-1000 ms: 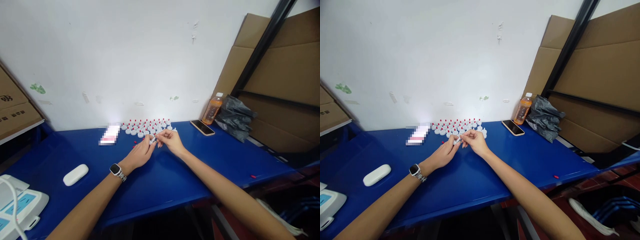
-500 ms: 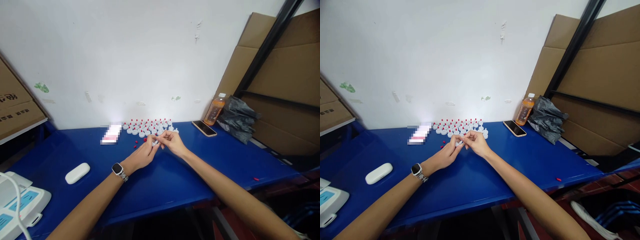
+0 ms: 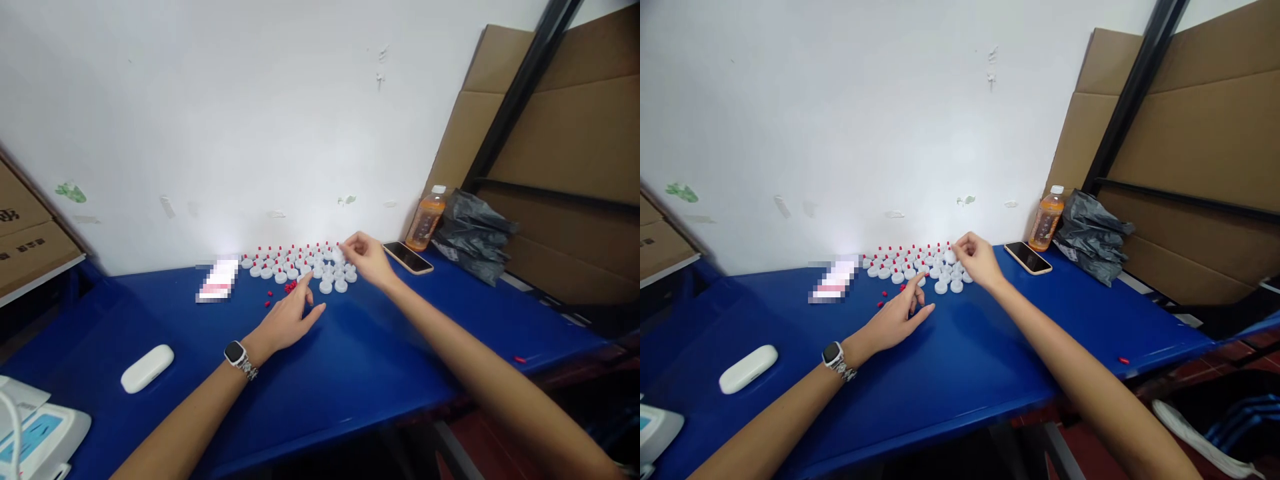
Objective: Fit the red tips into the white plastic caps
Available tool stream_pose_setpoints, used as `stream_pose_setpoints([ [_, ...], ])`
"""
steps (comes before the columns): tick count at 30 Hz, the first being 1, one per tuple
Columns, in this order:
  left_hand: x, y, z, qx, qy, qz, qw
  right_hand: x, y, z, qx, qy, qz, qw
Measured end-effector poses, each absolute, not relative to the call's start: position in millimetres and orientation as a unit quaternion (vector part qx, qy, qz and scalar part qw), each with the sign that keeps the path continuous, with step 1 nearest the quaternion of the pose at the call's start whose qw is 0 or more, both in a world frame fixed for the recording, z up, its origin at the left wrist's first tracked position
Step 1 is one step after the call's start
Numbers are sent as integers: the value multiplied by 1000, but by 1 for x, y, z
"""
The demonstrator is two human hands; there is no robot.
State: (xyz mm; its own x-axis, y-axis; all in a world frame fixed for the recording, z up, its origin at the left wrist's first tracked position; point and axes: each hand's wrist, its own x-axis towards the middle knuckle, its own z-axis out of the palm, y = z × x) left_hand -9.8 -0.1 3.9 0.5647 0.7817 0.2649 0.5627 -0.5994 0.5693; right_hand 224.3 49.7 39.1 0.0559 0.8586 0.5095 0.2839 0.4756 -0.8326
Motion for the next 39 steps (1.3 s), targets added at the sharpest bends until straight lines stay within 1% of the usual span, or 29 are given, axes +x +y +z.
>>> stream_pose_setpoints([
  [2,-6,-2,7,861,394,239,215,244,72,41,-495,-641,186,556],
  [4,0,-2,11,865,402,221,204,259,93,40,-545,-650,148,507],
  [7,8,1,16,882,412,159,165,269,117,36,-602,-674,114,411],
  [10,13,7,16,892,411,123,142,269,132,32,-619,-687,102,366],
  [18,11,9,5,886,416,162,127,256,155,18,-630,-704,113,308],
  [30,5,7,4,887,410,162,137,250,154,19,-628,-723,144,249],
  [35,5,5,6,888,405,170,139,249,154,20,-639,-718,133,244],
  [39,2,5,9,885,407,171,149,245,141,22,-645,-714,89,258],
])
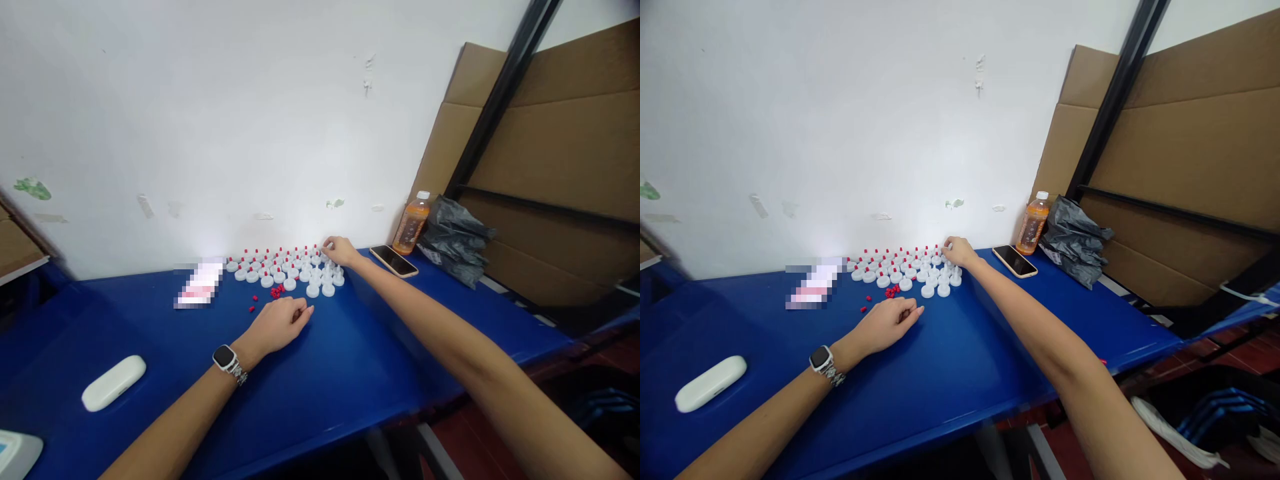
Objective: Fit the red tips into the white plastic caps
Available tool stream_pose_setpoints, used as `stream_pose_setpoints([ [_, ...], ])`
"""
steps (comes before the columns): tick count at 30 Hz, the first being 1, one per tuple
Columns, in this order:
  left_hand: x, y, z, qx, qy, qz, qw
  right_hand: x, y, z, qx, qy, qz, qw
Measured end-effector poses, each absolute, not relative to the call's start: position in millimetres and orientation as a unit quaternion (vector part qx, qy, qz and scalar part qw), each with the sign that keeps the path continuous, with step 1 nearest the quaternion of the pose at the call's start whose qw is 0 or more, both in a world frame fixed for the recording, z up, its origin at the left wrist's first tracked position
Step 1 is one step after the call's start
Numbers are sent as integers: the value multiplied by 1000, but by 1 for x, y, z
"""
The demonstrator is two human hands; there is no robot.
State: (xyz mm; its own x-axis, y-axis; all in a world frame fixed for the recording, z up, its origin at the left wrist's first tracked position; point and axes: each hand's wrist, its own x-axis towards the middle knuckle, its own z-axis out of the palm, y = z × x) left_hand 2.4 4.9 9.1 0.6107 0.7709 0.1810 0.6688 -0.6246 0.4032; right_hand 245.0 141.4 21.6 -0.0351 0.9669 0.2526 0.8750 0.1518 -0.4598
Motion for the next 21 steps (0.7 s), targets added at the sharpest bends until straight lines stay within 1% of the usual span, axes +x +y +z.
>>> stream_pose_setpoints([
  [3,-2,5,12,876,416,178,166,231,122,25,-611,-745,21,266],
  [6,-5,6,13,865,425,193,183,212,105,32,-560,-796,-25,227],
  [9,-6,7,12,855,430,203,205,196,100,38,-564,-805,-28,180],
  [13,-8,9,10,849,426,211,230,189,107,41,-582,-795,6,169],
  [15,-9,9,11,848,426,218,229,190,109,42,-584,-790,19,183],
  [17,-10,9,14,843,432,241,213,192,107,45,-583,-782,21,219],
  [21,-12,7,18,812,461,330,140,189,80,57,-555,-758,46,340],
])
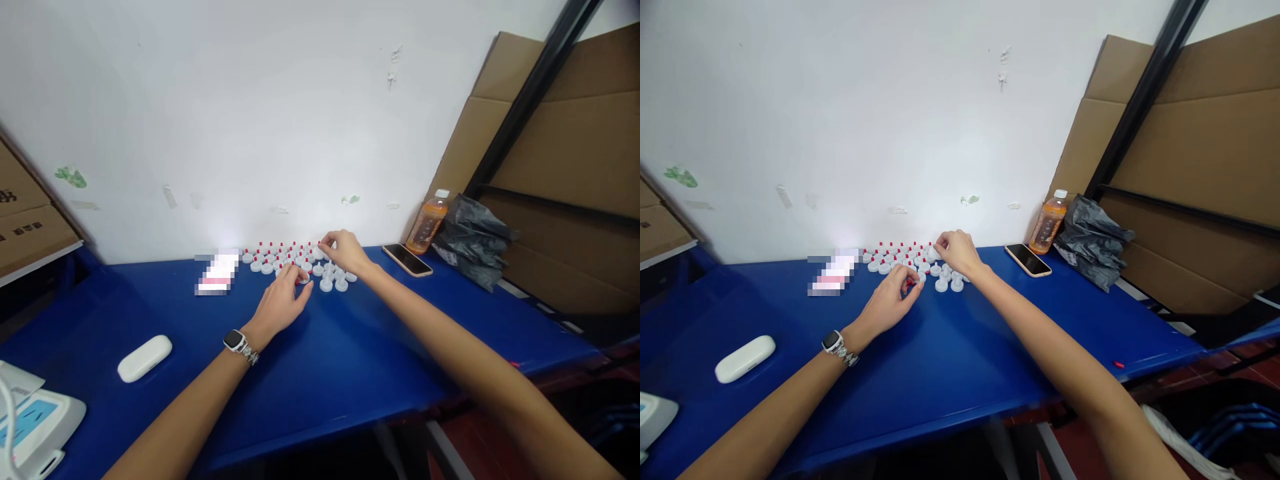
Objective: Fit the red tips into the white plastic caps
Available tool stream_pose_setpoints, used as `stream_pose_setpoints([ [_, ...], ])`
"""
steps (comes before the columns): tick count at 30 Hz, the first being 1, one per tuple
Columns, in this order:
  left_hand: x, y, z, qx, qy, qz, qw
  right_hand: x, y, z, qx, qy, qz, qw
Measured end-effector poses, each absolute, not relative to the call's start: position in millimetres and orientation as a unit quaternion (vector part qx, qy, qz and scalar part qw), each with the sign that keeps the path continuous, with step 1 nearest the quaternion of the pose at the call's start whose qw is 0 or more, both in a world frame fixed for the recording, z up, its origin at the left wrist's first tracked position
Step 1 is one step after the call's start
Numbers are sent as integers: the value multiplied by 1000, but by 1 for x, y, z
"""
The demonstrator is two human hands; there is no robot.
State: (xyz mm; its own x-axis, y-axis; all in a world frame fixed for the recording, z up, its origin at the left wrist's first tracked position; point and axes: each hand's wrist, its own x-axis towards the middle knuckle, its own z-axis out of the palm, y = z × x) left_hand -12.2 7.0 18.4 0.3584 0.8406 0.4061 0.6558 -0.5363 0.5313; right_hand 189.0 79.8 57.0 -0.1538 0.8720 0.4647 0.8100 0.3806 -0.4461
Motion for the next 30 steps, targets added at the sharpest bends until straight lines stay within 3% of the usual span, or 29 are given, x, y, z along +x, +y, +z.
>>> stream_pose_setpoints([
  [4,-11,5,18,799,463,368,111,174,38,58,-475,-764,152,409],
  [9,-11,5,17,827,436,325,144,166,22,48,-436,-764,259,399],
  [12,-15,5,14,841,428,292,157,172,37,47,-468,-789,177,356],
  [17,-20,3,6,872,405,223,163,178,60,46,-457,-875,-75,142],
  [21,-21,3,3,871,413,214,160,172,70,42,-447,-884,-116,73],
  [30,-20,6,2,869,417,216,155,161,84,40,-439,-888,-134,32],
])
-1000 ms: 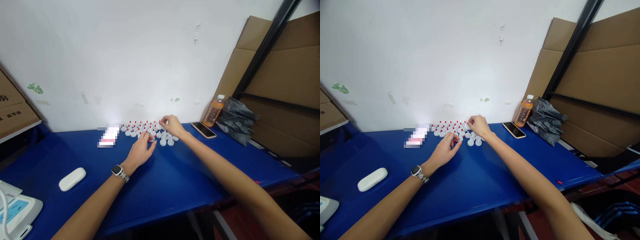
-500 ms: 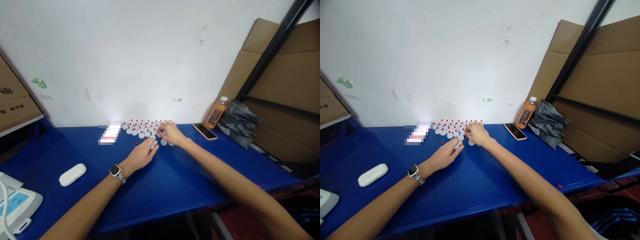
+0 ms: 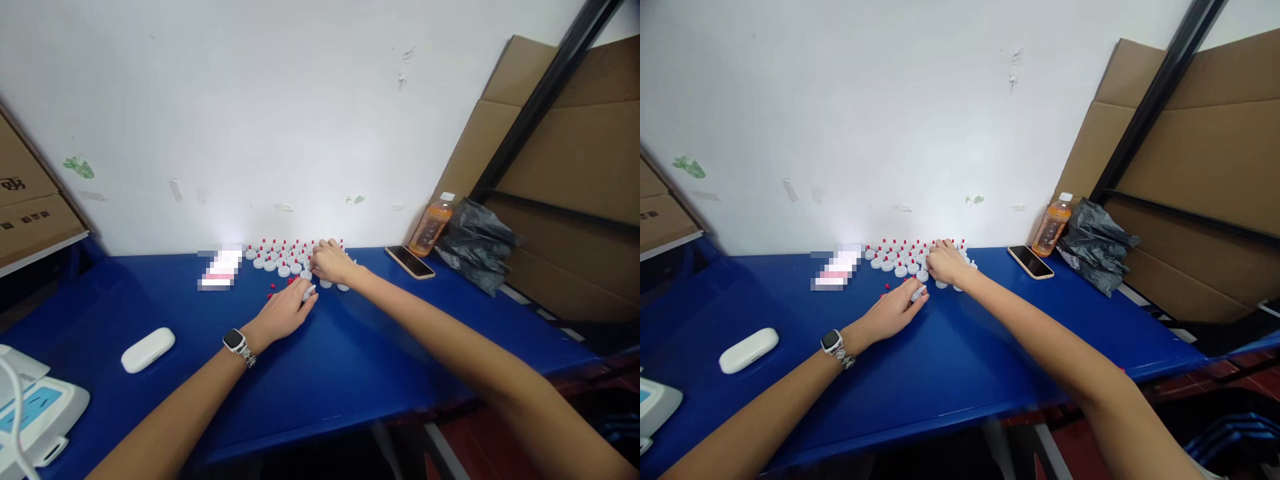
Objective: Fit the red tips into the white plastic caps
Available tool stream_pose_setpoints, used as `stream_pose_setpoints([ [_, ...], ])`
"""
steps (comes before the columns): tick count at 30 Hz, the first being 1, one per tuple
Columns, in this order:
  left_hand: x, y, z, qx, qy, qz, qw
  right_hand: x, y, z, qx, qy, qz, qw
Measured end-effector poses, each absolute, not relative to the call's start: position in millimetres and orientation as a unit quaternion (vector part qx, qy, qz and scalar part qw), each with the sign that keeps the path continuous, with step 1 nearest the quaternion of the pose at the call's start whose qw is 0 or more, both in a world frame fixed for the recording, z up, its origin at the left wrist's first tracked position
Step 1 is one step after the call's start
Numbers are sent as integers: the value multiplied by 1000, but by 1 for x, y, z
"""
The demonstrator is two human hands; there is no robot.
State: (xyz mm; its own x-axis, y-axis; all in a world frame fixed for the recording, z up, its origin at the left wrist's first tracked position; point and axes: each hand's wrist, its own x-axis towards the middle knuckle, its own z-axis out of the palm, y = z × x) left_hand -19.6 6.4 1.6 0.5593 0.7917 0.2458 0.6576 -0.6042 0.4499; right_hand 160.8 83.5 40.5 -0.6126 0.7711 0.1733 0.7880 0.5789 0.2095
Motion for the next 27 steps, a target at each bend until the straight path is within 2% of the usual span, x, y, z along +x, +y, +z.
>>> stream_pose_setpoints([
  [2,-20,7,2,866,419,221,160,162,84,45,-434,-891,-126,47],
  [4,-20,6,3,862,420,227,170,164,83,50,-436,-888,-104,97],
  [10,-18,5,3,853,424,238,189,167,56,49,-426,-824,126,351],
  [13,-15,5,1,853,423,241,187,164,36,36,-402,-771,215,444],
  [19,-14,8,0,845,426,259,192,164,21,13,-389,-693,306,523],
  [27,-12,8,1,835,406,298,220,163,25,13,-373,-530,471,599],
])
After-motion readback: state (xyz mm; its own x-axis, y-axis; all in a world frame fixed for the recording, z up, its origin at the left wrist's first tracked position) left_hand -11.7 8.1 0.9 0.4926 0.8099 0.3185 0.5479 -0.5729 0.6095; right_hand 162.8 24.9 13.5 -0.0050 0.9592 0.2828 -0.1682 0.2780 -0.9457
